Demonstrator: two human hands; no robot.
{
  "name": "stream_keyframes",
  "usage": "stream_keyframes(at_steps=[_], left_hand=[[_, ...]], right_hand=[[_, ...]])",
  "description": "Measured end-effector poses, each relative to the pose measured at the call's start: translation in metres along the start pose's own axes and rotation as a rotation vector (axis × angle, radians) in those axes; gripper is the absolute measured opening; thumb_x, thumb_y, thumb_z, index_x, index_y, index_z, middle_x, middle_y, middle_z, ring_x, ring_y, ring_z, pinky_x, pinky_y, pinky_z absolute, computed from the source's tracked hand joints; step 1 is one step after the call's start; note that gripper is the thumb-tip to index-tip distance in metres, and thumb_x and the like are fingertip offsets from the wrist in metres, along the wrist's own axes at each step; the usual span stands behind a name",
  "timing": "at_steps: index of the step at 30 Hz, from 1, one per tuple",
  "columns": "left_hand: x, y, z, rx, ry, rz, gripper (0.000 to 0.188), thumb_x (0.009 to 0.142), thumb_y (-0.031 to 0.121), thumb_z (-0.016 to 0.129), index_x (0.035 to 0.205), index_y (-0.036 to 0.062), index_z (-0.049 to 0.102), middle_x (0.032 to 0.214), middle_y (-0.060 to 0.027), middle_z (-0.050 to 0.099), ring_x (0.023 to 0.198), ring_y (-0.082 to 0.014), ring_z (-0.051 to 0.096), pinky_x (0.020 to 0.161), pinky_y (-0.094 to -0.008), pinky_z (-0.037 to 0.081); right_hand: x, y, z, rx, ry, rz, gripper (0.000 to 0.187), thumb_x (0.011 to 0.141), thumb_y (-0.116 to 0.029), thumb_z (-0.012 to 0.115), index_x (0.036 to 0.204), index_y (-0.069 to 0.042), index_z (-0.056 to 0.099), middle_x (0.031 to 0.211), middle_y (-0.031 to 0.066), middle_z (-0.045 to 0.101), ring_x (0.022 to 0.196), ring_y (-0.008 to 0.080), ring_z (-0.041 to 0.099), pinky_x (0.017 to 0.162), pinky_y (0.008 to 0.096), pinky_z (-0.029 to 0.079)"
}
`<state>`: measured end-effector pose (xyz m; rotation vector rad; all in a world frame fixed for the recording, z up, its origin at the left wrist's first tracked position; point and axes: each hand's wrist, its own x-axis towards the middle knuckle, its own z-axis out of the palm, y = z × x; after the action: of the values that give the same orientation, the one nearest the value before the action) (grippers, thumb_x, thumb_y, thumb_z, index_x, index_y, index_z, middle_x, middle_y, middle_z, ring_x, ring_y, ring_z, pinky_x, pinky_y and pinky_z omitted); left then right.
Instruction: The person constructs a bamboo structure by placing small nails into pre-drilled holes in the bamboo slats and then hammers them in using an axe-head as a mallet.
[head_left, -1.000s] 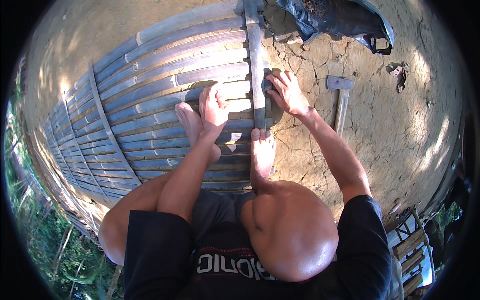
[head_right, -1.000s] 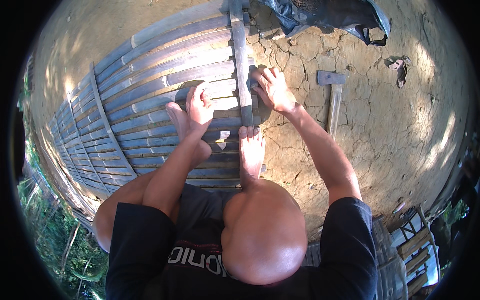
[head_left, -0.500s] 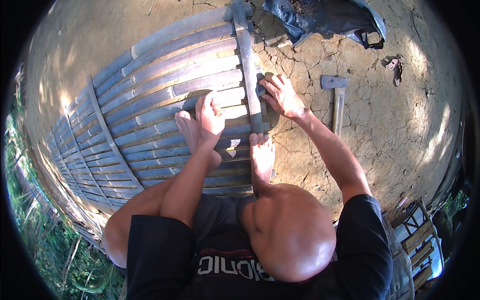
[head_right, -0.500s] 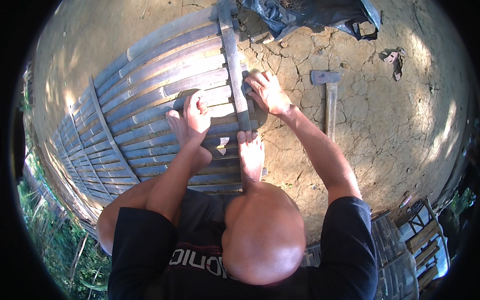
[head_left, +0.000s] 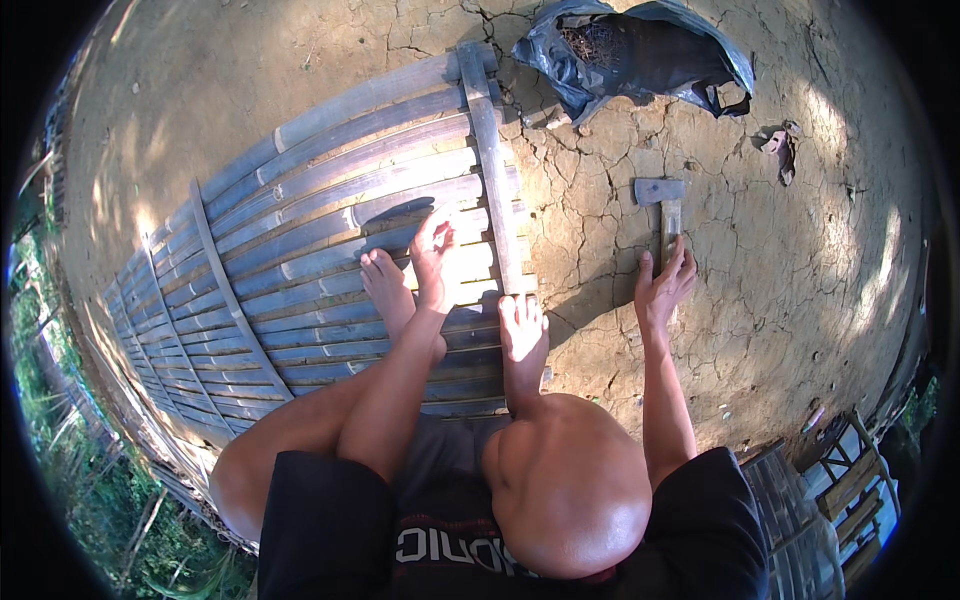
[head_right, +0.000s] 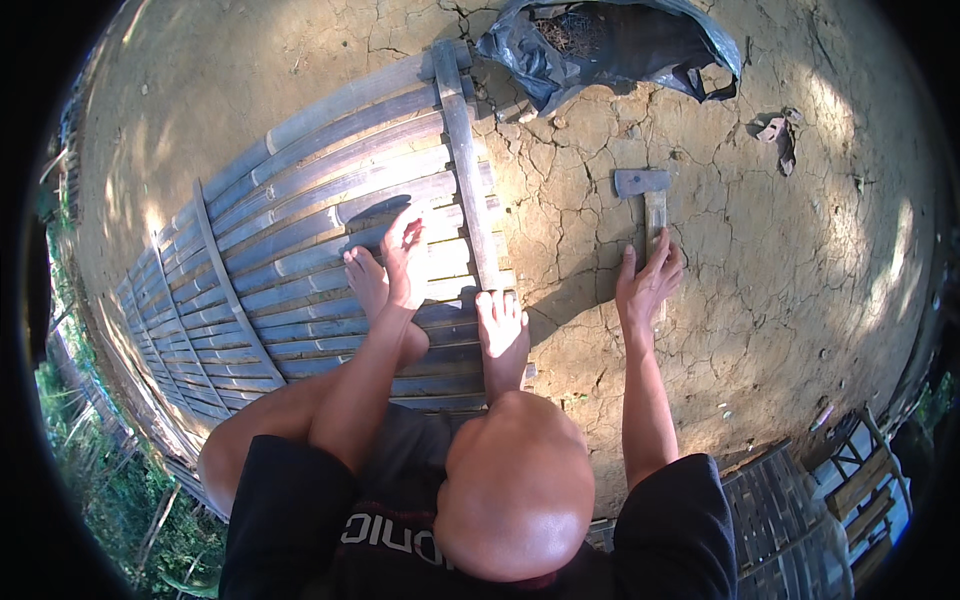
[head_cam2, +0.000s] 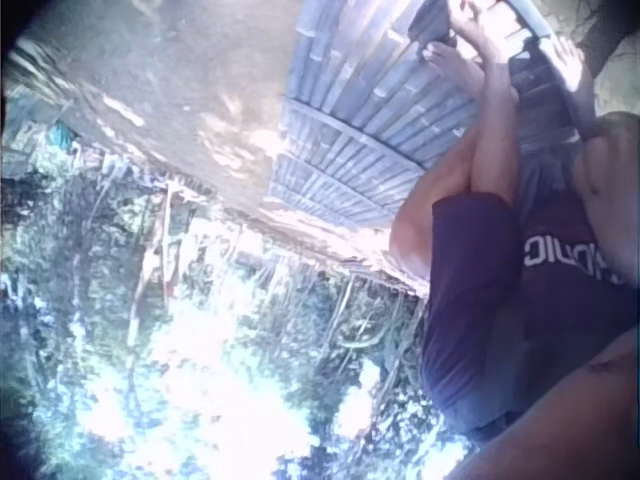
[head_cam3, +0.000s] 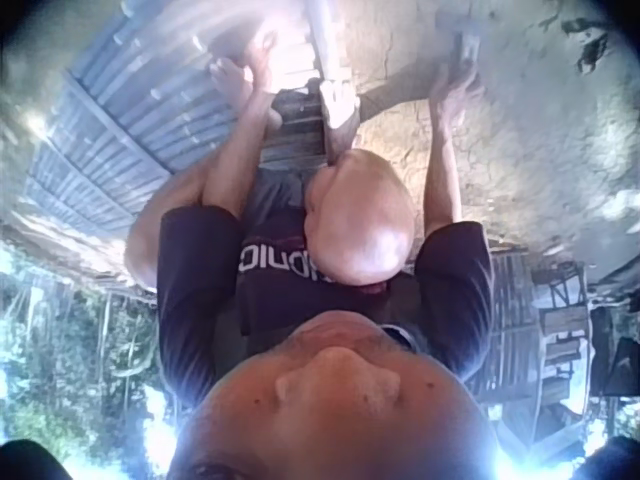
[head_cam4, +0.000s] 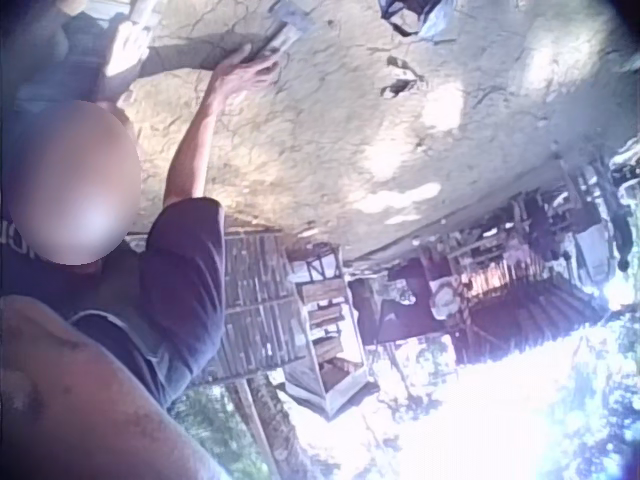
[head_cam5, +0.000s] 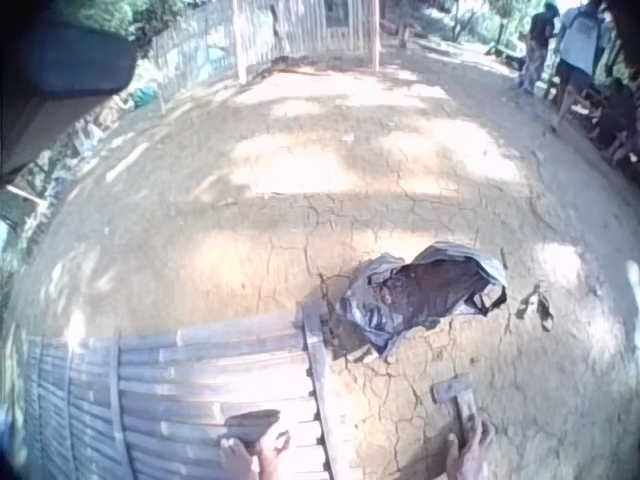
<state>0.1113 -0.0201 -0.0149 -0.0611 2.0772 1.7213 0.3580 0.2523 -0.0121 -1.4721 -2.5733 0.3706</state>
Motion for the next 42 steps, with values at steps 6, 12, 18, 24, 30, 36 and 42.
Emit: stream_keyframes(at_steps=[6,12,18,24,30,36,42], left_hand=[[0.0,0.029,0.01,0.005,-0.036,0.006,0.027,0.093,-0.004,0.061,0.119,-0.0012,0.069,0.101,-0.0023,0.069,0.091,-0.0082,0.061,0.084,-0.023,0.049],[-0.001,0.026,0.021,-0.012,-0.053,-0.004,0.023,0.093,0.0,0.065,0.116,0.0002,0.071,0.092,-0.0042,0.071,0.083,-0.0115,0.066,0.074,-0.0248,0.054],[-0.001,0.005,0.056,0.123,0.104,0.039,0.011,0.092,0.002,0.066,0.102,0.0029,0.071,0.09,-0.0092,0.074,0.08,-0.0157,0.071,0.071,-0.0297,0.057],[-0.006,0.004,0.07,0.244,0.165,0.193,0.008,0.091,0.003,0.068,0.098,0.0015,0.07,0.085,-0.0054,0.07,0.075,-0.0115,0.064,0.072,-0.0279,0.053],[-0.01,0.007,0.079,0.36,0.188,0.309,0.004,0.089,0.001,0.065,0.092,0.0034,0.063,0.085,-0.009,0.064,0.074,-0.0206,0.063,0.068,-0.0327,0.052],[-0.009,0.007,0.077,0.479,0.164,0.415,0.003,0.09,0.003,0.064,0.092,0.004,0.062,0.09,-0.0122,0.063,0.08,-0.0293,0.064,0.071,-0.0378,0.051],[-0.004,0.008,0.072,0.44,0.102,0.45,0.003,0.088,0.002,0.064,0.091,0.0031,0.065,0.086,-0.0113,0.063,0.075,-0.0265,0.063,0.068,-0.036,0.051]], right_hand=[[0.01,0.032,0.003,0.001,-0.094,-0.049,0.052,0.1,-0.032,0.058,0.139,-0.001,0.046,0.113,0.0216,0.055,0.101,0.0369,0.053,0.085,0.0477,0.042],[-0.014,-0.03,-0.038,0.533,-0.422,0.262,0.045,0.106,-0.043,0.045,0.108,0.001,0.054,0.073,0.012,0.056,0.063,0.0238,0.053,0.058,0.0427,0.043],[-0.037,-0.062,-0.032,0.523,-0.55,0.18,0.046,0.107,-0.042,0.044,0.095,0.001,0.055,0.07,0.0116,0.057,0.062,0.0212,0.053,0.058,0.0408,0.044],[-0.04,-0.065,-0.025,0.542,-0.5,0.123,0.042,0.107,-0.039,0.045,0.099,0.001,0.055,0.065,0.0127,0.054,0.058,0.023,0.051,0.057,0.0405,0.042],[-0.038,-0.052,-0.018,0.53,-0.48,0.05,0.041,0.107,-0.037,0.046,0.1,0.002,0.055,0.064,0.014,0.053,0.058,0.0241,0.051,0.056,0.0418,0.042],[-0.035,-0.059,-0.028,0.514,-0.511,0.071,0.043,0.107,-0.04,0.045,0.094,0.001,0.054,0.07,0.0101,0.055,0.061,0.0188,0.05,0.057,0.0377,0.041],[-0.036,-0.06,-0.026,0.483,-0.502,0.05,0.044,0.107,-0.041,0.045,0.098,0.002,0.055,0.064,0.0152,0.053,0.057,0.0257,0.05,0.055,0.0428,0.042]])
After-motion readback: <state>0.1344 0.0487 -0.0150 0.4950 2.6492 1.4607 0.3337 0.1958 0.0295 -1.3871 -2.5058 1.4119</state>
